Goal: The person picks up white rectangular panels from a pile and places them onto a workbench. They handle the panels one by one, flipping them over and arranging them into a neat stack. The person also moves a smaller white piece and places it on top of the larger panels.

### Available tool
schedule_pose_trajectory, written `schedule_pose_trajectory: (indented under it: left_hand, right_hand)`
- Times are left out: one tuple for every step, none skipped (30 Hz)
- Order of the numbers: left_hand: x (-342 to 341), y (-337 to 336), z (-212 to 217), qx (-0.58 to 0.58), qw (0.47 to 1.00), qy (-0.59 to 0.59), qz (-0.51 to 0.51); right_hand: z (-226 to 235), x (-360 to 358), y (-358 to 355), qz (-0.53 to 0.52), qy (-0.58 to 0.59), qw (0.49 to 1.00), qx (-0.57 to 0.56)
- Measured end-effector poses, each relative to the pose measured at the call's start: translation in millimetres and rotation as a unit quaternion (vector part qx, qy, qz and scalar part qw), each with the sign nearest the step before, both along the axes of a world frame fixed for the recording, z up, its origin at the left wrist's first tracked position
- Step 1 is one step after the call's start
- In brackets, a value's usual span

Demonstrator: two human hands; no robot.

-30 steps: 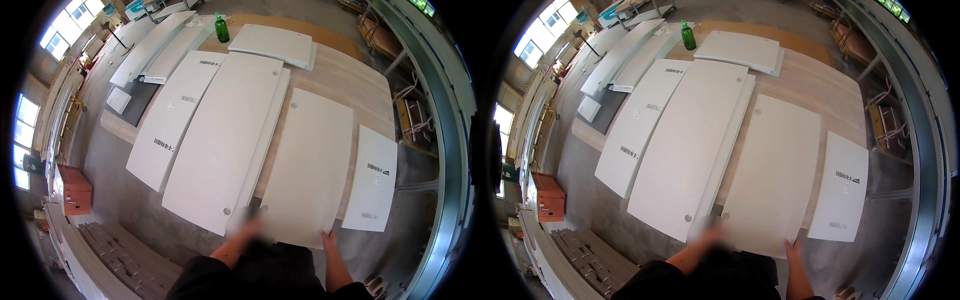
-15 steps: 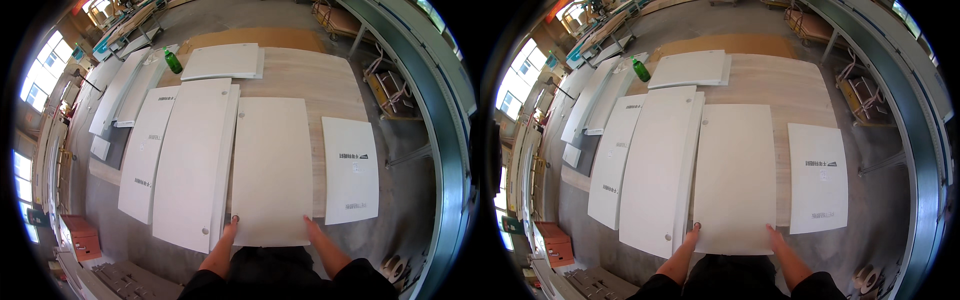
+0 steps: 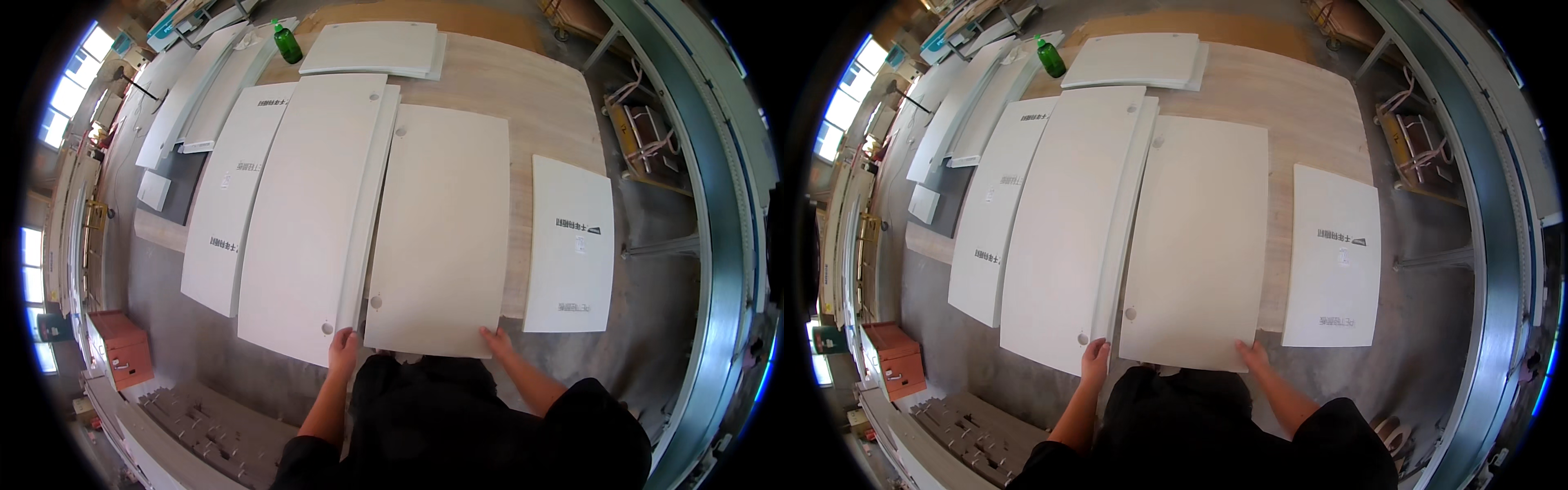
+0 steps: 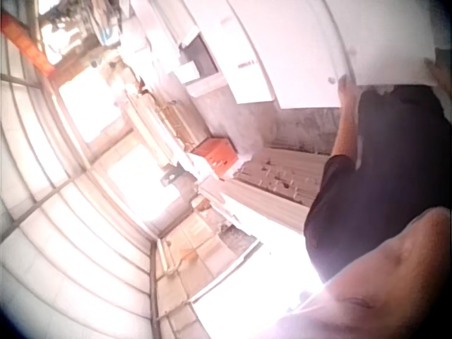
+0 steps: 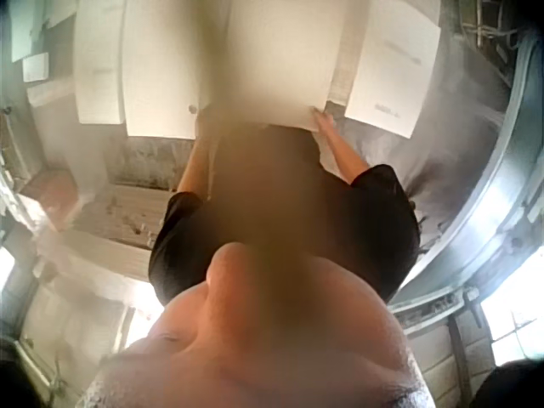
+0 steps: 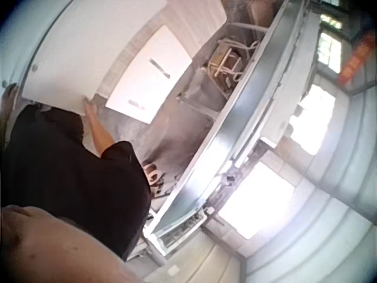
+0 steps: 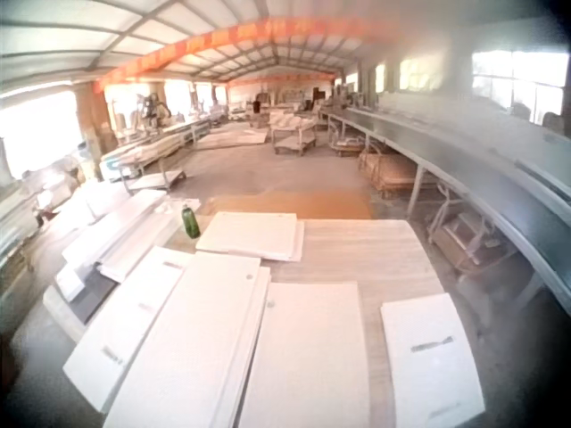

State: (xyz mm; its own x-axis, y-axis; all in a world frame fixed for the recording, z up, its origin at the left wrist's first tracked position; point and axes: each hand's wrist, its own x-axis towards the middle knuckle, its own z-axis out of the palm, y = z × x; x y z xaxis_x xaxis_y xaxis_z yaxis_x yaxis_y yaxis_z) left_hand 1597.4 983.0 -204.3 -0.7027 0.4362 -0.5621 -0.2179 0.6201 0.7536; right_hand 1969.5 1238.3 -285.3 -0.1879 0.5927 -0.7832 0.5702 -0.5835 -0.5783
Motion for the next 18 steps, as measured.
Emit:
schedule_pose_trajectory:
  left_hand:
    - [-11, -10, -1, 0.024, 0.999, 0.035, 0.002]
    - [-21, -23, 0, 0.044, 0.997, 0.065, 0.004]
    - [-40, -35, 2, 0.008, 0.990, 0.136, -0.028]
    - [-59, -46, 6, -0.024, 0.976, 0.206, -0.059]
    - [-76, -52, 20, -0.055, 0.964, 0.252, -0.064]
    - [-96, -65, 23, -0.071, 0.953, 0.287, -0.060]
    - [-120, -89, 10, -0.090, 0.938, 0.331, -0.041]
    - [-146, -115, -3, -0.111, 0.924, 0.366, -0.019]
    - [-168, -138, -11, -0.154, 0.909, 0.387, 0.010]
    - [-189, -158, -17, -0.191, 0.901, 0.387, 0.051]
    - [-212, -176, -29, -0.192, 0.911, 0.361, 0.060]
    - [-234, -192, -45, -0.195, 0.920, 0.334, 0.065]
    - [-256, -213, -61, -0.206, 0.926, 0.309, 0.072]
    - [-277, -233, -79, -0.134, 0.960, 0.231, 0.090]
    - [-278, -235, -76, -0.122, 0.967, 0.201, 0.101]
    - [-276, -217, -63, -0.104, 0.974, 0.173, 0.107]
    - [-275, -207, -51, -0.087, 0.979, 0.145, 0.116]
    - [-279, -215, -54, -0.099, 0.977, 0.157, 0.105]
  right_hand:
    - [-4, -2, -1, -0.013, 0.009, 1.000, 0.025]
    - [-6, 2, -10, -0.027, 0.013, 0.999, 0.045]
    - [-8, 5, -15, -0.028, -0.010, 0.998, 0.059]
    - [-8, 3, -11, -0.029, -0.034, 0.996, 0.075]
    - [-4, -2, -12, -0.030, -0.058, 0.994, 0.086]
    - [0, -8, -19, -0.009, -0.139, 0.975, 0.175]
    - [5, -20, -26, 0.017, -0.218, 0.940, 0.262]
    - [9, -30, -38, 0.047, -0.295, 0.891, 0.343]
    - [21, -44, -54, 0.050, -0.280, 0.865, 0.414]
    - [40, -67, -67, 0.056, -0.262, 0.832, 0.486]
    - [51, -90, -78, 0.061, -0.241, 0.793, 0.556]
    - [49, -106, -93, 0.067, -0.164, 0.833, 0.524]
    - [45, -126, -114, 0.077, -0.082, 0.869, 0.482]
    - [55, -154, -133, 0.115, -0.028, 0.921, 0.371]
    - [64, -183, -150, 0.147, 0.024, 0.955, 0.256]
    - [55, -203, -167, 0.189, 0.061, 0.958, 0.208]
    - [47, -222, -182, 0.230, 0.101, 0.955, 0.158]
    - [47, -244, -196, 0.242, 0.107, 0.950, 0.166]
